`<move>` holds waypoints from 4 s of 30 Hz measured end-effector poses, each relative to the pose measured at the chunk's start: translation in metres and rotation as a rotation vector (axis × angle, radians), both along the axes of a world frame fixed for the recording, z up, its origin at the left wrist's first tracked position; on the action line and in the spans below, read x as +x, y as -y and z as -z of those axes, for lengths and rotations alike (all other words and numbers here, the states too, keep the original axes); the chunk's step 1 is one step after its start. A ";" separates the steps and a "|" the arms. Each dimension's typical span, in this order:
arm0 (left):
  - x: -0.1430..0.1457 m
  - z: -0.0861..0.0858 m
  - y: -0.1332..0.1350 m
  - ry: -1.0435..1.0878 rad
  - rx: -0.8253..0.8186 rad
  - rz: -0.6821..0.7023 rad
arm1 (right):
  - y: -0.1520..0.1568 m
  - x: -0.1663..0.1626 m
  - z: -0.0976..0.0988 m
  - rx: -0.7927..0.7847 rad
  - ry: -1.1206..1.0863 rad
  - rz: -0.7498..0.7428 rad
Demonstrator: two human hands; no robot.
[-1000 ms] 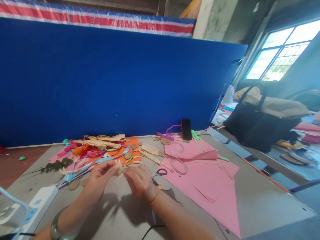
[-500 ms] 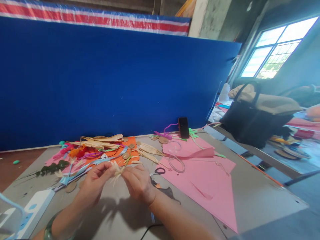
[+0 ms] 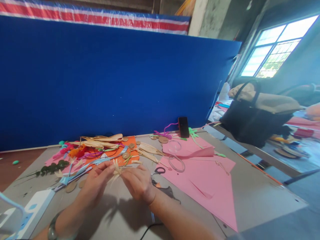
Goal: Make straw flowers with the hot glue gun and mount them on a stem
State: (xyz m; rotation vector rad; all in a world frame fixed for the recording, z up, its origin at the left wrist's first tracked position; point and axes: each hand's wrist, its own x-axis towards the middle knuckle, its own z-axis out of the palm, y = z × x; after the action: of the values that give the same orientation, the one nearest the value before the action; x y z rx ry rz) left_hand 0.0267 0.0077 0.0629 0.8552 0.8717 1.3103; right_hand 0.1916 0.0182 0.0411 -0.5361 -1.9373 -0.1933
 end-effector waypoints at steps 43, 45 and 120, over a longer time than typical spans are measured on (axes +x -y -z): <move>0.010 0.011 0.003 -0.078 0.118 -0.123 | -0.011 -0.017 0.007 -1.361 -0.852 -0.564; 0.010 0.013 0.002 -0.091 0.128 -0.129 | -0.009 -0.017 0.004 -1.330 -0.851 -0.554; -0.011 0.041 -0.022 -0.405 0.283 -0.251 | 0.002 -0.019 0.008 -0.740 -0.270 -0.214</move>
State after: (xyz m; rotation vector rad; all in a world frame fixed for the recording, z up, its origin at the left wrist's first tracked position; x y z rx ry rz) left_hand 0.0162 0.0300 0.0222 1.2958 1.1543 1.5289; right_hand 0.1729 0.0166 0.0331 -0.7755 -1.7439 0.7253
